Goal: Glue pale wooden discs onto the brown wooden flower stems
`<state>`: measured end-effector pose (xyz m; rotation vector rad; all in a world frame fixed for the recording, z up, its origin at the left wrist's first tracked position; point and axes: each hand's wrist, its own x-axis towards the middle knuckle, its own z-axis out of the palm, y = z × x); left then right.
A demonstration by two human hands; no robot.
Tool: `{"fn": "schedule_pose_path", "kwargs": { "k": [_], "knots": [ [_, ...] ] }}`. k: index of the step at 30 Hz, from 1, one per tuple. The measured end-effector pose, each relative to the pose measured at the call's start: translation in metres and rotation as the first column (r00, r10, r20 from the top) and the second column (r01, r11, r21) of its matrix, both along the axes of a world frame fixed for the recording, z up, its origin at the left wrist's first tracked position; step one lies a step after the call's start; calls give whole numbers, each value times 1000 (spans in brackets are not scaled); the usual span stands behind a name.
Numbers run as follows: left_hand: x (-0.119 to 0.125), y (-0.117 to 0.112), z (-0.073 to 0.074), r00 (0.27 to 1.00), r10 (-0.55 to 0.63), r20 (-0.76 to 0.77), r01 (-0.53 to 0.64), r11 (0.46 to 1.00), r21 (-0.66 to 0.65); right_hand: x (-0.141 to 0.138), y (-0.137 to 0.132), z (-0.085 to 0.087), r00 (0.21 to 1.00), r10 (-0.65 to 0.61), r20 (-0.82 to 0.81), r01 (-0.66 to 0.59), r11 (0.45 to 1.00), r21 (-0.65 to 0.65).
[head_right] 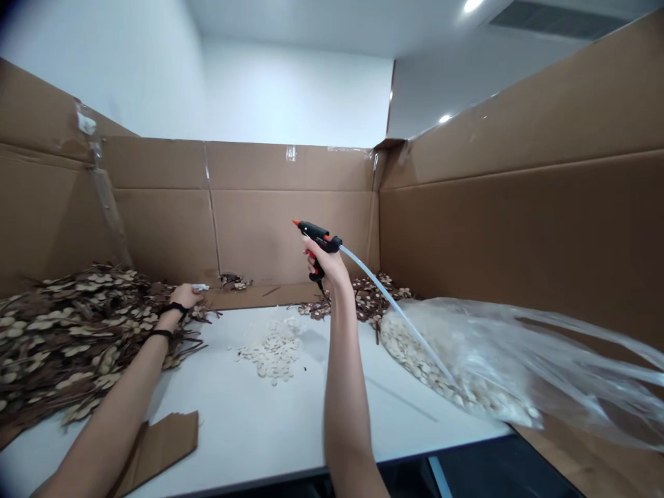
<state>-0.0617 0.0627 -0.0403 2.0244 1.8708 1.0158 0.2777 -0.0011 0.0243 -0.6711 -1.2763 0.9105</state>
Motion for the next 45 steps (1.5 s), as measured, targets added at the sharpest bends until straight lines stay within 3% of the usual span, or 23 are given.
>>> {"fn": "schedule_pose_path", "kwargs": {
  "k": [2, 4, 6, 8, 11, 15, 23, 39, 45],
  "knots": [
    [6, -4, 23, 998, -15, 62, 13, 999, 41, -9, -10, 5, 997, 63, 33, -64, 997, 41],
    [20, -19, 47, 976, -130, 177, 109, 987, 121, -18, -17, 9, 994, 93, 65, -98, 992, 82],
    [37, -43, 68, 824, -397, 405, 310, 913, 266, -28, -22, 10, 989, 90, 121, -104, 988, 114],
    [51, -68, 83, 746, -489, 451, 361, 867, 343, -38, -24, 10, 982, 56, 180, -83, 986, 147],
    [61, -98, 94, 726, -526, 443, 381, 844, 377, -50, -24, 7, 961, 44, 273, -87, 985, 147],
    [62, -116, 99, 729, -531, 432, 395, 841, 369, -61, -23, 5, 938, 66, 340, -112, 987, 117],
    [65, -128, 103, 732, -538, 418, 405, 837, 368, -68, -18, 0, 958, -7, 287, -39, 987, 155],
    [67, -124, 100, 734, -550, 398, 402, 825, 399, -64, -11, -1, 955, -77, 287, 31, 987, 160],
    [69, -120, 99, 671, -554, 493, 411, 831, 375, -64, -15, 1, 940, -105, 325, 50, 983, 175]
  ]
}}
